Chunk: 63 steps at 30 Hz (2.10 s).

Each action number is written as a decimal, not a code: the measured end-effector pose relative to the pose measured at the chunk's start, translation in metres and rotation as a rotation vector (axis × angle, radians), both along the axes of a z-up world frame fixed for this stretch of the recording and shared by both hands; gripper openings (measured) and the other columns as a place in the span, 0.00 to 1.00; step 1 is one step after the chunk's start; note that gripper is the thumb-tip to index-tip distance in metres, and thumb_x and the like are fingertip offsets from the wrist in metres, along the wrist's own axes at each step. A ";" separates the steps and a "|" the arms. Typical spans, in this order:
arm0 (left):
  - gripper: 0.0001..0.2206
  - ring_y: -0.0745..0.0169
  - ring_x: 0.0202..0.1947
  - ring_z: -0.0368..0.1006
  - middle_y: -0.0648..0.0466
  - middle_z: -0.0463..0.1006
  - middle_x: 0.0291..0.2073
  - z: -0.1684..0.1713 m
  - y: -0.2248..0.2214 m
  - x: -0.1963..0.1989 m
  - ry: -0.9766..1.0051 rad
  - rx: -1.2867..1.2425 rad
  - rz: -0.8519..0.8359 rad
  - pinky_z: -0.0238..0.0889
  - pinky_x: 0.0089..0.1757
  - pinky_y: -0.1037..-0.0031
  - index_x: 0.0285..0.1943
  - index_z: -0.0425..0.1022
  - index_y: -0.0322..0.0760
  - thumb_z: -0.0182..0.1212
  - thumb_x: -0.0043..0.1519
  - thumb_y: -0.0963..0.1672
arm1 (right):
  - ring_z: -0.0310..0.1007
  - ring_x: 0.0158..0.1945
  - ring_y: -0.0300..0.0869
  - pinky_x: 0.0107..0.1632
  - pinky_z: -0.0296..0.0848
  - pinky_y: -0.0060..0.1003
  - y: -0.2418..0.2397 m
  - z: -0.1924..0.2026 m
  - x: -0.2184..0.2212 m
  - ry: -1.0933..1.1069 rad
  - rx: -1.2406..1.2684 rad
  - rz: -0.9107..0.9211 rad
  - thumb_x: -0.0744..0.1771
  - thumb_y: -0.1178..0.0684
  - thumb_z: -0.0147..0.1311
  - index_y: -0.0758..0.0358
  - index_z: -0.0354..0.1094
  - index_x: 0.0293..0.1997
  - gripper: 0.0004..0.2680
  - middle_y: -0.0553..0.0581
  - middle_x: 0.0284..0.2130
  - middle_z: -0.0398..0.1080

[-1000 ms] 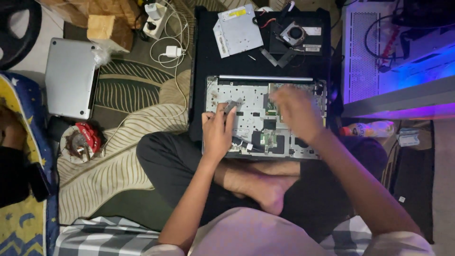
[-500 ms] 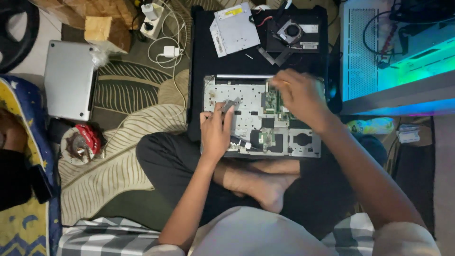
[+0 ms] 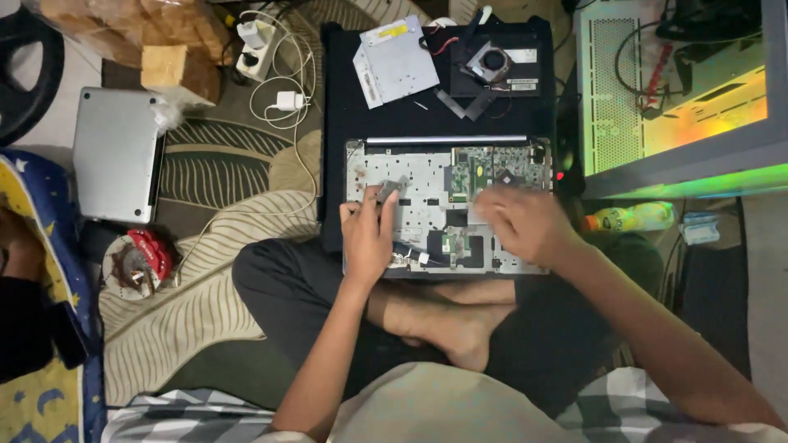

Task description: Reassembling a laptop by installing the motherboard and connecting internal components.

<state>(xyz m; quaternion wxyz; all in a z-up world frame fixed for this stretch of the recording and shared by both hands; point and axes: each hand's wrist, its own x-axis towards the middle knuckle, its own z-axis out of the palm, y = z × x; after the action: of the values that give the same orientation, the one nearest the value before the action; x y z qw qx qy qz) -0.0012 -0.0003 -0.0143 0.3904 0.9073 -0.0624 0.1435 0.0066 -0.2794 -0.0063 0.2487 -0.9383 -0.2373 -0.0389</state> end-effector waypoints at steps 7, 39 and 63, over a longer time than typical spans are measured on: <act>0.05 0.61 0.15 0.70 0.55 0.71 0.10 0.007 0.000 -0.001 0.024 -0.023 0.003 0.56 0.48 0.73 0.45 0.71 0.37 0.54 0.72 0.43 | 0.80 0.39 0.39 0.43 0.75 0.35 -0.042 -0.001 0.021 -0.350 -0.275 -0.118 0.73 0.49 0.49 0.47 0.74 0.48 0.06 0.44 0.39 0.75; 0.04 0.61 0.16 0.70 0.56 0.73 0.11 0.010 -0.002 -0.001 0.095 -0.014 0.009 0.57 0.48 0.71 0.47 0.72 0.37 0.56 0.71 0.42 | 0.66 0.13 0.51 0.23 0.67 0.36 -0.023 0.032 -0.085 -0.232 0.362 -0.351 0.71 0.64 0.53 0.61 0.66 0.29 0.10 0.56 0.13 0.68; 0.06 0.64 0.15 0.71 0.55 0.72 0.10 0.012 -0.002 -0.003 0.031 -0.023 0.021 0.57 0.48 0.74 0.46 0.72 0.35 0.56 0.71 0.44 | 0.79 0.36 0.47 0.46 0.76 0.41 0.055 0.026 0.039 -0.092 0.225 -0.115 0.70 0.58 0.54 0.57 0.76 0.40 0.04 0.55 0.32 0.79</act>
<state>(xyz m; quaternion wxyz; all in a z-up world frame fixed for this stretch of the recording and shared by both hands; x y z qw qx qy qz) -0.0039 -0.0020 -0.0028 0.4003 0.9054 -0.0450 0.1341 0.0460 -0.2248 0.0195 0.3386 -0.9137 -0.1884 -0.1223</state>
